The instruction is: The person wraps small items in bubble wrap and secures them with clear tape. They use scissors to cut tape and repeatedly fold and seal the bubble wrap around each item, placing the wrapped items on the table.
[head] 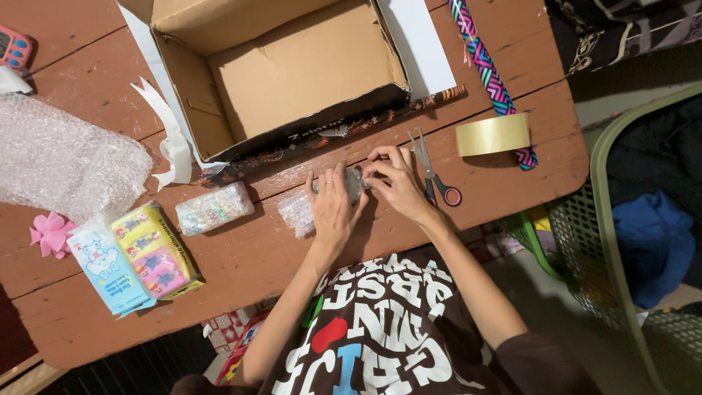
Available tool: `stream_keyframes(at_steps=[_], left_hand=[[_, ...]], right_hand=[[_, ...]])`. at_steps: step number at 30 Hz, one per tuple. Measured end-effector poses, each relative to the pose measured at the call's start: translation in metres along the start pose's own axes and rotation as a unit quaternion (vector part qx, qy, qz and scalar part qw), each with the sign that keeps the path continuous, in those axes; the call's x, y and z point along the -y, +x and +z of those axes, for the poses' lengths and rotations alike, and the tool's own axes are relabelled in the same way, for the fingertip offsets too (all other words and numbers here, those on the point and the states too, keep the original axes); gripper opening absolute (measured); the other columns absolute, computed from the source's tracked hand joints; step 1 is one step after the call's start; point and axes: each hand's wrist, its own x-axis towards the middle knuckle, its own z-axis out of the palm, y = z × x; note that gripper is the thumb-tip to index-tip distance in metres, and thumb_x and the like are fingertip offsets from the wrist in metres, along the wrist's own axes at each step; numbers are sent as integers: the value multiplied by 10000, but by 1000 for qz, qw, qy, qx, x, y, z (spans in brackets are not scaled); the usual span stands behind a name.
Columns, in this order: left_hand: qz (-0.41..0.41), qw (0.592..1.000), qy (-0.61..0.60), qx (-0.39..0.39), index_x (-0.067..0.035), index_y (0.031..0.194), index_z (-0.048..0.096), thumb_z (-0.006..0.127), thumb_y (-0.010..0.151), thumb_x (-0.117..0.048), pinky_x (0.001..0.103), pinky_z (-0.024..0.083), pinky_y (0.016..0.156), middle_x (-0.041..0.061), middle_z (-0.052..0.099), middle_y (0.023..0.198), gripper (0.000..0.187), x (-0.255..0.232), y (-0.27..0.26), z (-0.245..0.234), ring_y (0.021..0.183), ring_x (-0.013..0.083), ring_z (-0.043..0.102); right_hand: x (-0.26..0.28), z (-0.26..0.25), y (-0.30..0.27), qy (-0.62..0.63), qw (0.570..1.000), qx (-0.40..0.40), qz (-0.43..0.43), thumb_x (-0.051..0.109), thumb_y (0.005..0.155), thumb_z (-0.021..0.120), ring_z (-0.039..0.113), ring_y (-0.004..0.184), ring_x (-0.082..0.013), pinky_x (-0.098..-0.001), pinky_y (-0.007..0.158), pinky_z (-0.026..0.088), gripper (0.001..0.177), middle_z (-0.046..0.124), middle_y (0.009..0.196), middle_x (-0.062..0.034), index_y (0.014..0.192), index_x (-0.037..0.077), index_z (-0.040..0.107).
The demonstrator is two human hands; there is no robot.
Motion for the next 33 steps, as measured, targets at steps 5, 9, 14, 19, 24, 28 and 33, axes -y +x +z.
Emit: stream_keyframes(at_steps=[5,9,14,19,24,28,33], left_hand=[[3,1000,-3,-9,35,1397,464,770,851,-320,532,224,1211,164,581,1180,719,1,-1,0,1152,303,569],[-9,1000,-5,1,34,1385,475,774,852,-314,537,229,1209,155,584,1141,703,0,0,2,1116,293,584],[5,1000,-5,-8,39,1374,481,769,849,-290,520,282,1183,168,590,1175,683,1,0,2,1134,305,590],[11,1000,-18,-18,42,1384,478,766,848,-256,499,346,1137,182,590,1194,678,0,0,2,1151,331,582],[20,999,-24,-16,59,1390,460,766,840,-258,506,354,1117,210,572,1198,704,1,0,-2,1151,349,565],[11,999,-42,-10,52,1400,426,779,837,-235,512,369,1087,207,561,1189,725,1,1,-5,1136,361,553],[7,997,-70,-5,51,1407,396,808,786,-201,519,379,1038,213,549,1168,787,2,1,-7,1107,383,538]], right_hand=[[-2,8,2,-8,1000,-18,-14,149,838,804,465,1206,-281,-418,1041,397,106,589,1218,-37,912,121,733],[-3,14,6,-18,999,-26,-29,140,816,825,469,1215,-275,-419,1029,400,127,594,1224,-38,909,127,740],[2,10,9,-42,997,-33,-60,146,764,855,519,1186,-285,-425,1002,399,164,591,1233,-60,887,134,748],[8,5,14,-94,986,-55,-125,112,759,846,547,1170,-289,-430,996,415,188,570,1282,-95,929,123,768],[9,5,16,-109,988,-71,-84,127,675,869,536,1105,-305,-460,957,421,343,553,1237,-128,993,49,767],[8,14,7,-80,986,-84,-117,56,755,835,535,1165,-306,-372,970,467,153,608,1203,-75,885,86,761],[7,23,-5,-55,989,-105,-93,30,755,811,544,1122,-286,-390,969,466,181,651,1193,-82,929,75,789]])
